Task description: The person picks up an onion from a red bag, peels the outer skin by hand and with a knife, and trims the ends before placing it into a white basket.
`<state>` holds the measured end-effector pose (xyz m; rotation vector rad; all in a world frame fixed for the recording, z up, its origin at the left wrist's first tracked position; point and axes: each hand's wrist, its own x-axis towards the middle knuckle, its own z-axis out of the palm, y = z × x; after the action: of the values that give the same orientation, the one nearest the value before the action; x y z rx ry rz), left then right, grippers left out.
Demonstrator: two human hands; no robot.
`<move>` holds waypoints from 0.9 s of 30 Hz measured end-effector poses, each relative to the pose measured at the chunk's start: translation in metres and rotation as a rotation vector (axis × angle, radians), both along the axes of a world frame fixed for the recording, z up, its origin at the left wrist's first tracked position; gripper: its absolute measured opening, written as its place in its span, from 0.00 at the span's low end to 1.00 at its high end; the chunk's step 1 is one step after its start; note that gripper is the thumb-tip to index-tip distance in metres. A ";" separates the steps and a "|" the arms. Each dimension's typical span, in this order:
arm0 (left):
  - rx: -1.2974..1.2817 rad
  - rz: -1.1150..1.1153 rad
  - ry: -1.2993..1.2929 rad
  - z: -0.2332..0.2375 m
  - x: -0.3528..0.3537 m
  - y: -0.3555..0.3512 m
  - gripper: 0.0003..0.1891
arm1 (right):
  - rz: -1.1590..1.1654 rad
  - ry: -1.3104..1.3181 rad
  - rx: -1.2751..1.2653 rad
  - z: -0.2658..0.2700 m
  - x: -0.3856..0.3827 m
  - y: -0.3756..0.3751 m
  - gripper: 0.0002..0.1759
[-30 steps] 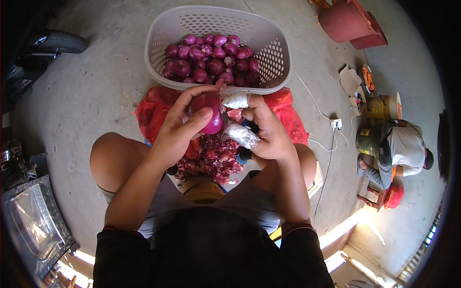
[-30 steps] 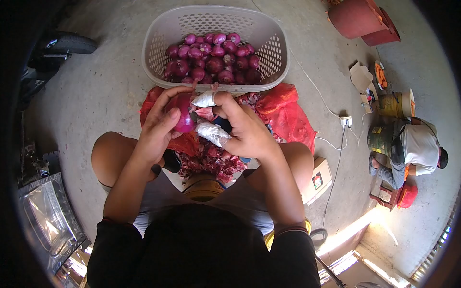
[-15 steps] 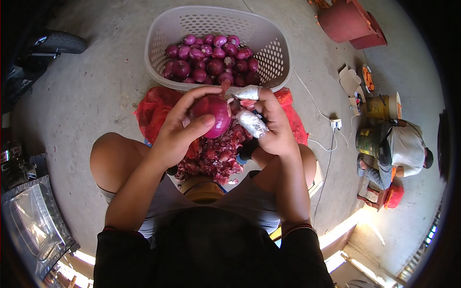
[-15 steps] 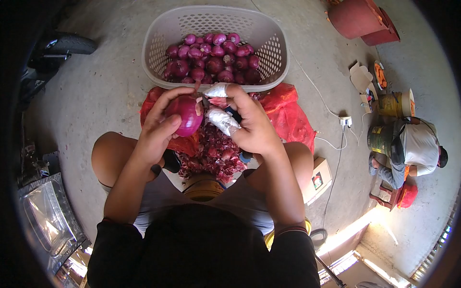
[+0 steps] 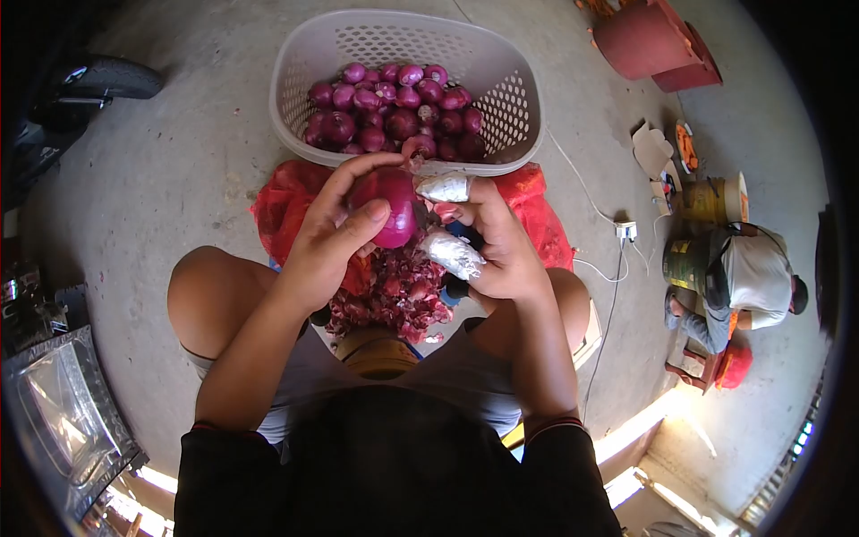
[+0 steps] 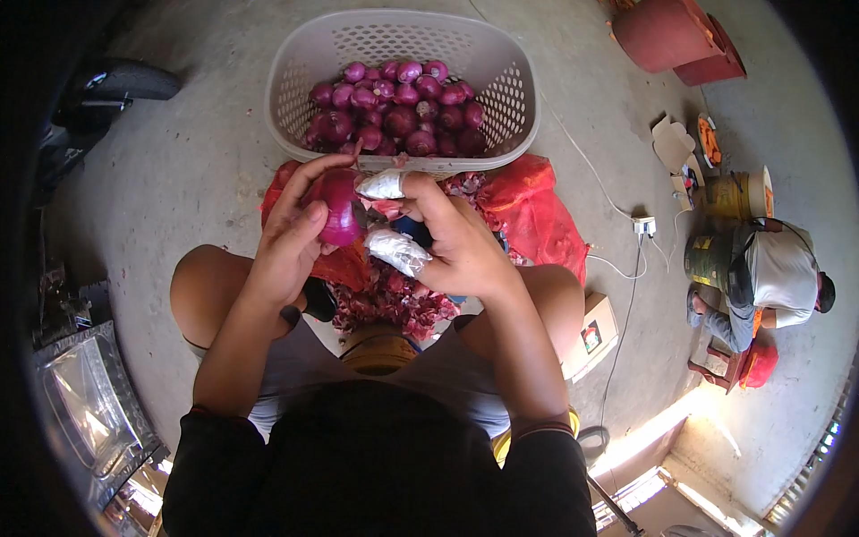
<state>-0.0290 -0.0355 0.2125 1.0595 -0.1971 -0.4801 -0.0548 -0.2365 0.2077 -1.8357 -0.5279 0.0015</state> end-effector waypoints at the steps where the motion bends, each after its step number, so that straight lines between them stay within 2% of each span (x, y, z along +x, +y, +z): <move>1: -0.002 0.000 0.004 0.000 0.000 0.000 0.23 | -0.004 0.036 0.011 0.000 -0.001 0.000 0.29; 8: 0.017 -0.028 0.016 0.002 -0.001 0.001 0.23 | 0.046 0.024 0.145 -0.008 0.003 0.000 0.28; 14: 0.014 -0.050 0.017 0.003 0.000 0.002 0.24 | -0.018 0.078 0.105 -0.005 0.002 0.004 0.27; 17: 0.033 -0.082 0.012 -0.001 -0.001 0.004 0.24 | -0.030 0.118 0.258 -0.009 0.002 0.006 0.27; 23: -0.027 -0.030 -0.020 0.003 0.000 0.001 0.25 | -0.011 0.095 0.407 -0.016 0.001 0.004 0.27; 26: -0.041 -0.017 0.011 0.003 0.001 0.001 0.24 | 0.055 -0.077 0.259 -0.012 0.003 0.001 0.28; 27: -0.039 -0.022 0.010 0.003 0.001 0.002 0.24 | 0.038 -0.049 0.234 -0.011 0.002 0.003 0.29</move>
<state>-0.0280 -0.0338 0.2152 1.0180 -0.2087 -0.4992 -0.0526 -0.2338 0.1966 -1.6001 -0.5726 -0.0764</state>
